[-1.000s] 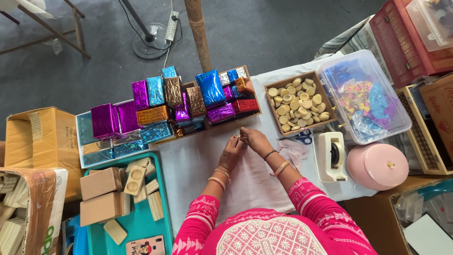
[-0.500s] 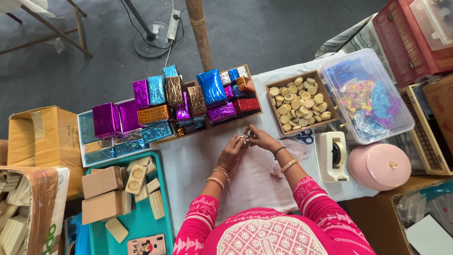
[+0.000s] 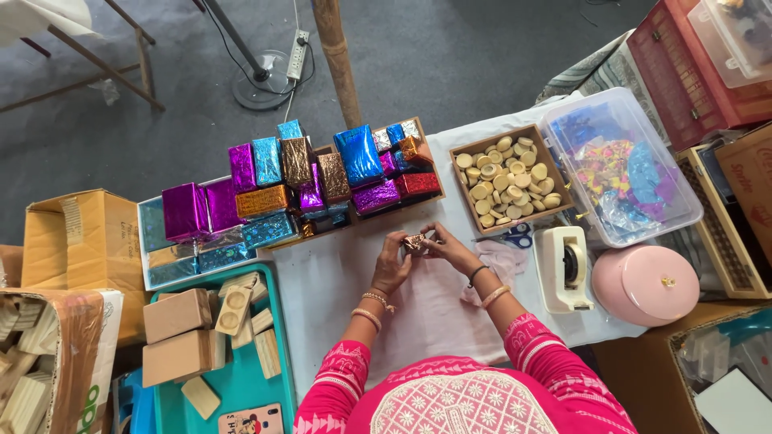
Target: Wrapping wooden blocks with colorful foil paper.
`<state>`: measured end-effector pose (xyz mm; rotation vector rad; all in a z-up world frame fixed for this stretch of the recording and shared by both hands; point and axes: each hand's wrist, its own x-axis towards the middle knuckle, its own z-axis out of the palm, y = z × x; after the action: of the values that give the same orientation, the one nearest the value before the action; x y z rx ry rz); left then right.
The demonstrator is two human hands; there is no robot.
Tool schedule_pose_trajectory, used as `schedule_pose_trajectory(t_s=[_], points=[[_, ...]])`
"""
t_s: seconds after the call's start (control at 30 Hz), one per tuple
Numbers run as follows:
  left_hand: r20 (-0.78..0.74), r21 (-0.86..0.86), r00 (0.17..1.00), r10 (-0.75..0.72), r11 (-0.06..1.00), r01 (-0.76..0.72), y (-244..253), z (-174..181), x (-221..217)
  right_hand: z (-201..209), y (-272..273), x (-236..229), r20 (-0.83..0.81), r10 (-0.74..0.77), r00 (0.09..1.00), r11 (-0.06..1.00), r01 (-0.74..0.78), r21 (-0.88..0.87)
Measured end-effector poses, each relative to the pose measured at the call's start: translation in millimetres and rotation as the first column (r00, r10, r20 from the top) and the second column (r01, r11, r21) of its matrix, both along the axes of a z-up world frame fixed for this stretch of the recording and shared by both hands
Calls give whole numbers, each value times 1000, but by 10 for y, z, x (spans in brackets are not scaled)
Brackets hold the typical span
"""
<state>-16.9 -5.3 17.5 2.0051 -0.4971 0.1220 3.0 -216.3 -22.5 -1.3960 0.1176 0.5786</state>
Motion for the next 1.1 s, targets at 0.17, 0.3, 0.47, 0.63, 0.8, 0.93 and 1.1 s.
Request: schedule_pose_trajectory(t_s=[0.17,0.3,0.47,0.63,0.8,0.93,1.1], points=[[-16,-48,1000,16,999,-16,-22,-3,5,-56,-21,-99,5,-22,1000,999,22,31],[-54,27,996,70,997,-69,-40,-235,67,-72,-12,-136,-28,-36,999,999,37,36],[-60,65,996,72,996,-68,-20,-247,-14,-176,-13,-301,-77,-69,995,990,78,119],[-55,72,998,8,997,-4,17,-144,-303,49,98,-549,-397,-140,907,970,205,127],[-60,74,996,60,996,-55,7,-336,-722,-615,158,-815,-420,-150,895,975,204,87],[-351,-18,909,224,969,-245,21,-750,-947,-713,147,-1022,-369,-159,916,971,213,110],[-861,-294,508,19,797,-527,-29,-1021,-975,-576,184,-1132,-273,-107,956,983,143,115]])
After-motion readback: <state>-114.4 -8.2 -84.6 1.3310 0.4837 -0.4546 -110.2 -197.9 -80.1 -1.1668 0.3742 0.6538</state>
